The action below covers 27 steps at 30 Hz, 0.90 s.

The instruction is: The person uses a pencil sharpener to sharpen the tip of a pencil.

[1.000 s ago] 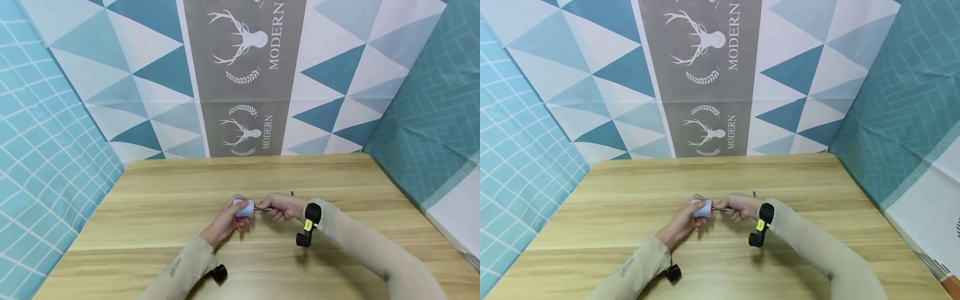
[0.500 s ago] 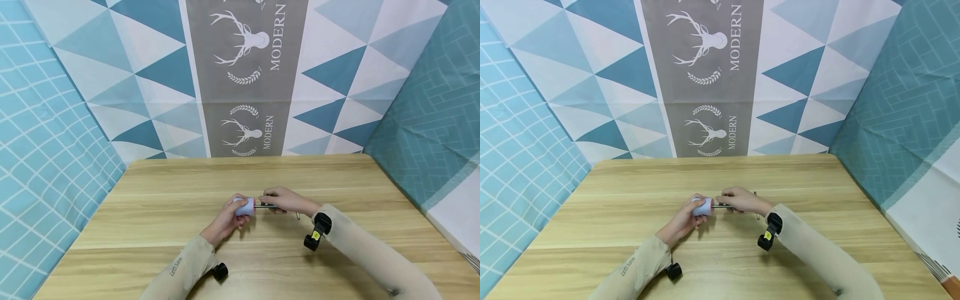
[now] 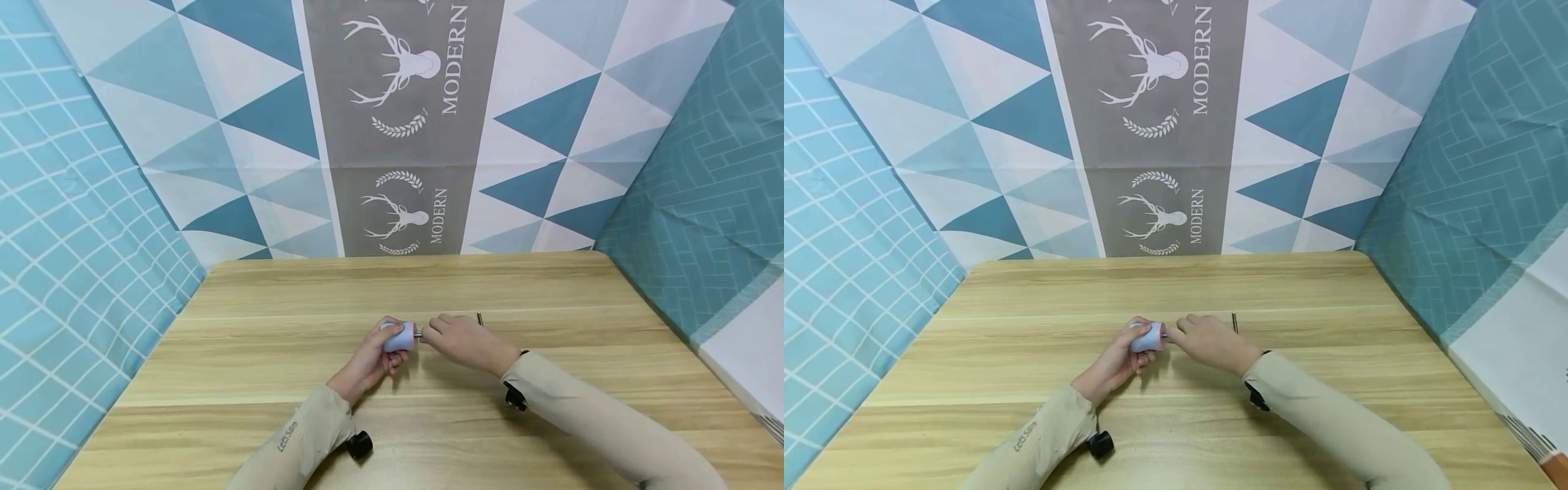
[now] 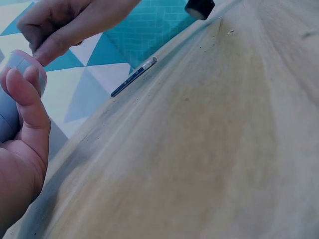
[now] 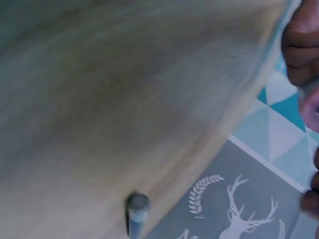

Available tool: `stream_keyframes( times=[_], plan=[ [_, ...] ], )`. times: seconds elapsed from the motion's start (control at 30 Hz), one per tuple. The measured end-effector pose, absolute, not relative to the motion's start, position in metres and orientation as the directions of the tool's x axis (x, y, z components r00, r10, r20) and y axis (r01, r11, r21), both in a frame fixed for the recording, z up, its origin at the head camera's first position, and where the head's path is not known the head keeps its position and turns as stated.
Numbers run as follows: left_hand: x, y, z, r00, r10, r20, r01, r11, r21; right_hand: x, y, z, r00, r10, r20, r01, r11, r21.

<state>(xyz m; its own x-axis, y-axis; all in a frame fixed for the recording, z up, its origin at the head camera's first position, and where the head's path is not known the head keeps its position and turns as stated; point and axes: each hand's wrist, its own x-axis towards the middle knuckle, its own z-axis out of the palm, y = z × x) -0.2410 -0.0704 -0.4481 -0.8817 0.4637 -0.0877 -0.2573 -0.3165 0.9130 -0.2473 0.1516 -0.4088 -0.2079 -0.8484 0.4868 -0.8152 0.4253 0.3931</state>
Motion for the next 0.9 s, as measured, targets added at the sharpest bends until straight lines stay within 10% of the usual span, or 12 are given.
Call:
stream_keyframes(
  times=[0.13, 0.23, 0.4, 0.53, 0.73, 0.9],
  plan=[
    [-0.24, -0.069, -0.448, -0.884, 0.46, -0.085, -0.264, -0.34, 0.903, -0.253, 0.145, -0.416, -0.133, -0.801, 0.583, -0.789, 0.442, 0.428],
    [-0.239, -0.068, -0.448, -0.883, 0.462, -0.089, -0.273, -0.349, 0.897, -0.253, 0.141, -0.418, -0.192, -0.753, 0.629, -0.819, 0.477, 0.321],
    [-0.239, -0.067, -0.447, -0.883, 0.454, -0.122, -0.291, -0.324, 0.9, -0.245, 0.134, -0.405, -0.619, -0.665, 0.418, -0.785, 0.543, -0.299],
    [-0.238, -0.067, -0.446, -0.888, 0.441, -0.134, -0.29, -0.308, 0.906, -0.249, 0.132, -0.392, -0.838, -0.546, 0.003, -0.334, 0.508, -0.794],
    [-0.238, -0.067, -0.447, -0.879, 0.461, -0.121, -0.26, -0.25, 0.933, -0.259, 0.14, -0.39, -0.693, -0.531, -0.487, 0.316, 0.383, -0.868],
    [-0.239, -0.068, -0.448, -0.878, 0.467, -0.107, -0.234, -0.223, 0.946, -0.259, 0.142, -0.391, -0.649, -0.565, -0.51, 0.361, 0.361, -0.86]
  ],
)
